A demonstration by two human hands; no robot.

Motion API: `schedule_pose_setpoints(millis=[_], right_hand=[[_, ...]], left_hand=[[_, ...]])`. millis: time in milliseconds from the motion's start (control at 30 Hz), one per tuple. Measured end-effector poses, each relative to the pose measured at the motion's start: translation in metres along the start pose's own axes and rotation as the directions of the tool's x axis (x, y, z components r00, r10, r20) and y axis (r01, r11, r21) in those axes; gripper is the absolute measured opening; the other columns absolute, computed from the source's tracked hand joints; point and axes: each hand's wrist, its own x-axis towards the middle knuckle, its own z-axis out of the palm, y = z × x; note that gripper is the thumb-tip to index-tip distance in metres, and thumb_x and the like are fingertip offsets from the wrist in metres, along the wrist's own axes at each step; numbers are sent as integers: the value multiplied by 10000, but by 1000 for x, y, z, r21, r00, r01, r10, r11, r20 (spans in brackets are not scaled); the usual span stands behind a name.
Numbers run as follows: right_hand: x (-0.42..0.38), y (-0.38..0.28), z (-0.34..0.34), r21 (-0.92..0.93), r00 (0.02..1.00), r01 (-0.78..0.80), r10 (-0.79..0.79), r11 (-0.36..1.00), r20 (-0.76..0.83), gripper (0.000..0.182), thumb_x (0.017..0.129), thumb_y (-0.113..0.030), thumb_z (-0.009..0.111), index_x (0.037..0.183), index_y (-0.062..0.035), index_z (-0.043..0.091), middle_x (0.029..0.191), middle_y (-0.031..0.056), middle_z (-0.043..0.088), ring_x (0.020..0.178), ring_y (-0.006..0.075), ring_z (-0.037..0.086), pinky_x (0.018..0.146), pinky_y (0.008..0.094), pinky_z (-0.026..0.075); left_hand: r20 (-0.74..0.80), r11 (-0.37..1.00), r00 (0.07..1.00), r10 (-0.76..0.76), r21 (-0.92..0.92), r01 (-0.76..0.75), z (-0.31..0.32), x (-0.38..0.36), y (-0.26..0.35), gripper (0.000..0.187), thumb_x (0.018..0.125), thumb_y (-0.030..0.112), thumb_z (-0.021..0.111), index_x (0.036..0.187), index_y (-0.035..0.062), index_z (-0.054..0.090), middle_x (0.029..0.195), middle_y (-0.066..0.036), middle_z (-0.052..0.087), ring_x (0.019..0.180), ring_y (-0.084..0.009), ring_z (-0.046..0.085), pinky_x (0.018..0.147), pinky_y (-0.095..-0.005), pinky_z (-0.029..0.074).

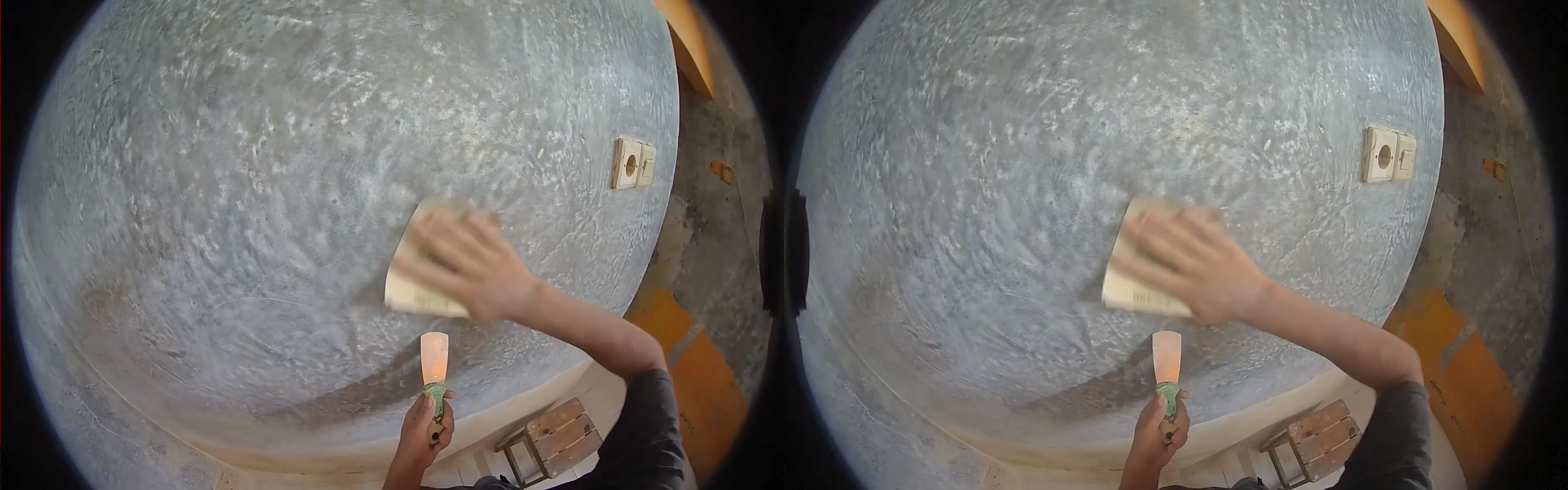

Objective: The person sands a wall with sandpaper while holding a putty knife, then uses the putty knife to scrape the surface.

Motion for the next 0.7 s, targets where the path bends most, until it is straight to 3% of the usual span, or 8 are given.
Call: schedule_pose_setpoints(millis=[100, 167, 300, 400, 533, 600, 633, 700], right_hand=[[8, 29, -8, -102, 993, 34, -22, 994, 120, 821, 771, -218, 694, 1473, -175, 269, 1505, 217, 220, 1428, 358, 144, 1153, 531, 125], [8, 52, -12, -70, 777, -509, 424, 858, -465, 866, 746, -218, 713, 1477, -183, 249, 1499, 170, 249, 1421, 344, 163, 1142, 557, 149], [2, 5, 0, -84, 999, -6, 9, 996, 31, 905, 690, -211, 738, 1465, -190, 271, 1469, 166, 287, 1369, 347, 267, 1092, 596, 195], [-17, 22, -4, -90, 1000, -8, 9, 996, 15, 836, 712, -212, 720, 1445, -187, 318, 1452, 170, 302, 1341, 340, 305, 1062, 602, 234], [-60, 53, 29, 233, 504, -683, 678, 692, -535, 676, 729, -208, 683, 1362, -153, 450, 1468, 192, 304, 1352, 375, 292, 1079, 539, 243], [-80, 2, 45, -196, 797, -593, 535, 781, -281, 582, 780, -182, 617, 1344, -148, 479, 1448, 212, 344, 1344, 364, 315, 1077, 506, 264], [-99, -4, 55, -199, 791, -601, 541, 774, -286, 582, 780, -182, 617, 1344, -148, 479, 1448, 212, 344, 1344, 364, 315, 1077, 506, 264], [-144, 0, 75, -1, 994, -43, 43, 999, -99, 548, 809, -142, 582, 1348, -115, 484, 1428, 250, 362, 1326, 370, 344, 1075, 533, 233]], left_hand=[[0, 999, 1000, -1, 35, 1, -2, -2, 3, 406, 995, 344, 439, 1171, -20, 479, 688, -37, 480, 442, -96, 407, 346, -220, 284], [-3, 999, 1000, 4, 37, -4, -2, -1, 1, 419, 988, 353, 446, 1158, -29, 472, 682, -42, 470, 435, -105, 395, 332, -229, 276], [-14, 999, 1000, -13, 44, 14, -1, -3, 3, 424, 989, 360, 437, 1167, -24, 468, 693, -42, 473, 454, -104, 407, 351, -231, 287], [-6, 999, 1000, -27, 43, 28, -6, -5, 3, 426, 991, 364, 433, 1173, -19, 465, 703, -40, 477, 464, -102, 410, 367, -230, 293], [12, 999, 999, -34, -25, 34, -14, -3, -6, 412, 993, 373, 431, 1173, 5, 476, 709, -31, 484, 469, -101, 406, 380, -230, 294], [4, 998, 998, -55, -17, 55, -12, -3, -6, 394, 995, 371, 428, 1167, 21, 488, 711, -28, 488, 473, -101, 410, 380, -232, 293], [0, 999, 999, -49, -20, 49, -13, -3, -7, 402, 991, 372, 446, 1165, 12, 489, 716, -28, 490, 477, -92, 423, 369, -220, 295], [2, 999, 999, -50, -18, 50, -12, -3, -11, 411, 988, 374, 464, 1162, 2, 489, 722, -29, 492, 480, -84, 436, 359, -208, 297]])
